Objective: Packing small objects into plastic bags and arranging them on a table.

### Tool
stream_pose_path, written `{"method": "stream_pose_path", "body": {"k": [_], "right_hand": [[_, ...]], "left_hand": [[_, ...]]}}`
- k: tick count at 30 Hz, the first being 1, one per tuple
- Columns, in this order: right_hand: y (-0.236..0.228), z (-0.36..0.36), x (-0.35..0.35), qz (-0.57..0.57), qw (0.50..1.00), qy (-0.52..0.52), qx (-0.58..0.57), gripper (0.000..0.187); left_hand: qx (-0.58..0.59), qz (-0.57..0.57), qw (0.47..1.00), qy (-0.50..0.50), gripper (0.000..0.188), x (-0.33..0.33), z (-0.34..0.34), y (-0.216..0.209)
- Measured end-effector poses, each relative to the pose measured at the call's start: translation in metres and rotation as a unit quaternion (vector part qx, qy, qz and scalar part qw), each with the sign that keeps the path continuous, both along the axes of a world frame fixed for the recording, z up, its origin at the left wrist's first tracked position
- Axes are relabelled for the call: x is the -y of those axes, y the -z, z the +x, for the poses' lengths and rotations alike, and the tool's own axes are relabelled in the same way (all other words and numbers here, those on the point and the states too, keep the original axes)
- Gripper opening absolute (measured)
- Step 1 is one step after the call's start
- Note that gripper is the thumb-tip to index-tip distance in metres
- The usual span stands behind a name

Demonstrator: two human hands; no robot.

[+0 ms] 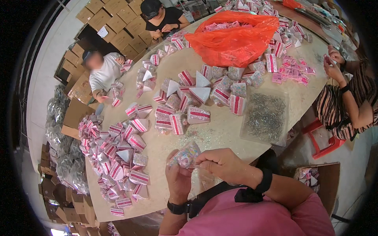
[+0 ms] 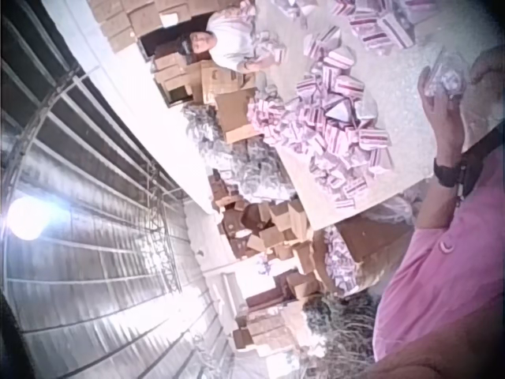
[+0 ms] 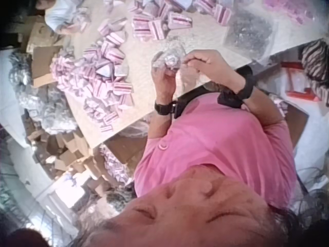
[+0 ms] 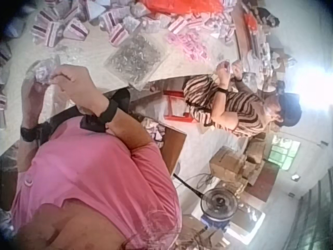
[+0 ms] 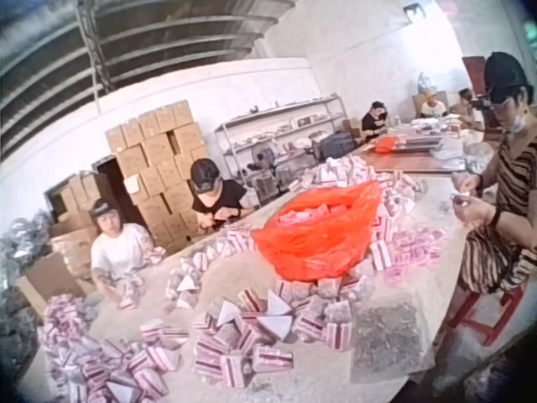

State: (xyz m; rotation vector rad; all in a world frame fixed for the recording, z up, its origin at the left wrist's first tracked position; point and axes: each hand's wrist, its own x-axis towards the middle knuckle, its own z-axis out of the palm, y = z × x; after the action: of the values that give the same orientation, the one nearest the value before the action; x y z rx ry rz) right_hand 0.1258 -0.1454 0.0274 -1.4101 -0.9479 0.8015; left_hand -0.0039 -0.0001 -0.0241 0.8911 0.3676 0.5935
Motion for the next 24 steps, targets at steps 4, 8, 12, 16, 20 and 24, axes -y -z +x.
{"method": "stream_pose_path", "body": {"k": [4,8,12,16,20,24], "right_hand": [[-0.004,-0.004,-0.003,0.038,0.991,0.002,0.129,0.020],[-0.007,-0.007,-0.008,0.078,0.970,0.034,0.227,0.015],[-0.014,-0.007,-0.008,0.072,0.956,0.030,0.283,0.016],[-0.012,-0.008,-0.011,0.059,0.949,0.038,0.308,0.016],[-0.012,-0.008,-0.011,0.042,0.945,0.036,0.323,0.016],[-0.007,-0.008,-0.012,0.026,0.938,0.039,0.342,0.018]], "left_hand": [[-0.015,0.072,0.996,-0.056,0.059,0.000,-0.004,-0.008],[-0.029,0.074,0.992,-0.097,0.057,0.007,0.000,-0.018],[-0.019,0.103,0.987,-0.120,0.060,0.008,0.000,-0.012],[-0.024,0.136,0.983,-0.124,0.062,0.009,0.000,-0.015],[-0.038,0.176,0.974,-0.135,0.062,0.010,-0.001,-0.015],[-0.036,0.209,0.966,-0.150,0.060,0.015,0.003,-0.018]]}}
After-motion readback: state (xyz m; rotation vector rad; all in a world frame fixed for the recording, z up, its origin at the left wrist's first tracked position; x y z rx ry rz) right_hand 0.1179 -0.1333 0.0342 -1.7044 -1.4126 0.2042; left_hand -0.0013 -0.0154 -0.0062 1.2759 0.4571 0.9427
